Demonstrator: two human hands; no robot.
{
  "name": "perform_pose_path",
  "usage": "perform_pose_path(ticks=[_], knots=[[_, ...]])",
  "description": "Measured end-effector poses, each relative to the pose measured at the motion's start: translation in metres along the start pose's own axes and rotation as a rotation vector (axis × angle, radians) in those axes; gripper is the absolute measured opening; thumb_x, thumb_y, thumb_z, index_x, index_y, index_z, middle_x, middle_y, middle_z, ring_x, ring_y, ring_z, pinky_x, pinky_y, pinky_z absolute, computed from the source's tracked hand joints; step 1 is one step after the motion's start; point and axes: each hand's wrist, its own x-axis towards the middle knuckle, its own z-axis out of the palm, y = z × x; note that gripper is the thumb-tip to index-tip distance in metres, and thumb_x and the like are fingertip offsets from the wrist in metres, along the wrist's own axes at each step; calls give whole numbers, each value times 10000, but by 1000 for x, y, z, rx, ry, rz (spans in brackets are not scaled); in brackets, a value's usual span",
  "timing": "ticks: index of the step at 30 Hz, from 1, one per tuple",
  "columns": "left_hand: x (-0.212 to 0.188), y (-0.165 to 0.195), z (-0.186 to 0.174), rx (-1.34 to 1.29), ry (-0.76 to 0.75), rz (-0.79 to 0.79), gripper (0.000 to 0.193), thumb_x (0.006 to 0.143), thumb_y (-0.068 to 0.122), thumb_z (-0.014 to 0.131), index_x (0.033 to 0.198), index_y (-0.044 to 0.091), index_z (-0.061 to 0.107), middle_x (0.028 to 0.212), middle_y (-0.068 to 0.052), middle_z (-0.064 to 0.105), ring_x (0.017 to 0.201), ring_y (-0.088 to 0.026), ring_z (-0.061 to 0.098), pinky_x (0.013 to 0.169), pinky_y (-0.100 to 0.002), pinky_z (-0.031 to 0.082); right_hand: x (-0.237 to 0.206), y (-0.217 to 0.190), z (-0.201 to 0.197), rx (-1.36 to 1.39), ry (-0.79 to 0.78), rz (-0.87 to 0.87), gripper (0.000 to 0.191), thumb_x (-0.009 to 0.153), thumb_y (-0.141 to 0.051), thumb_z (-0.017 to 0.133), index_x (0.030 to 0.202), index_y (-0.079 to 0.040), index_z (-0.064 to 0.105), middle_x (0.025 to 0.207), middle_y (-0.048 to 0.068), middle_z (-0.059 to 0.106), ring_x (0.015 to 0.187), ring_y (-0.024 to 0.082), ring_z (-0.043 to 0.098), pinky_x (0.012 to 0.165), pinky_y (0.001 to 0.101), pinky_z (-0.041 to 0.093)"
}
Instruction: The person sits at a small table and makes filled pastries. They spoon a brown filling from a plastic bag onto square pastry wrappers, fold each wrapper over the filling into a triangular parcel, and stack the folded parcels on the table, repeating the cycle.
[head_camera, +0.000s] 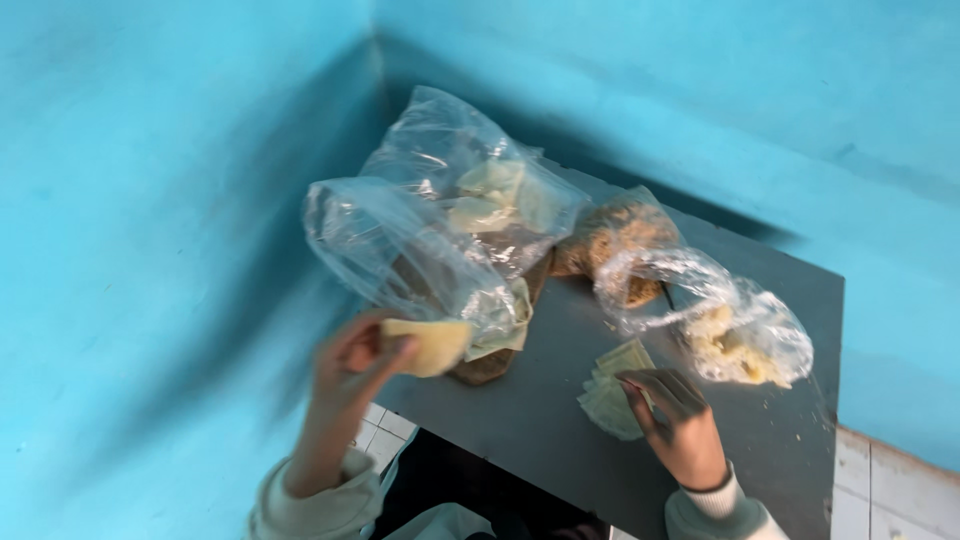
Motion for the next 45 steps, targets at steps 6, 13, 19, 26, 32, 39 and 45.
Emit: perform_pose_path(ticks=[6,13,19,26,32,39,45], knots=[[20,2,72,-129,-432,-34,317,957,142,733,1213,-32,664,1089,-87,716,965,-149,729,807,-301,633,-9,-4,-4,15,-7,95,220,839,-32,726,1057,-56,741,992,89,758,889,246,731,771,338,566],[38,16,137,-89,-766,-194,495,962,229,754,1387,32,592,1077,-71,697,967,-113,691,810,-251,567,-22,-30,-36,594,146,360,324,1007,-109,549,1265,56,653,1216,138,734,1032,190,717,946,308,546],[51,-3,171,-72,-838,-138,654,854,234,832,1428,94,550,1188,-22,671,990,-127,700,857,-265,571,-23,-29,-40,699,166,435,468,838,-3,740,1279,65,597,1245,135,672,1154,181,646,977,319,525],[54,-48,181,-55,-819,-560,591,825,262,825,1317,14,611,1111,-53,748,1049,-127,708,888,-259,559,-39,-1,-23,661,228,588,290,888,12,773,1166,65,709,991,81,755,909,105,689,792,262,553],[53,-93,181,-599,-818,-790,340,1002,188,738,1245,-39,670,1181,-100,685,1102,-165,645,994,-332,515,-40,11,-19,795,291,591,258,909,-5,754,1152,54,692,1007,59,750,931,92,682,829,248,550],[36,-107,185,-778,-853,-816,425,1049,246,580,1364,-39,560,1401,-111,587,1346,-186,512,1189,-343,355,-33,12,-6,868,264,600,274,923,-21,739,1183,56,696,1026,62,747,948,101,687,852,259,558],[34,-97,187,-853,-786,-926,473,1085,265,512,1401,-83,469,1487,-196,490,1400,-264,494,1215,-399,326,-27,7,-4,750,374,644,297,909,-20,740,1181,78,675,1015,61,745,911,87,676,811,241,542]])
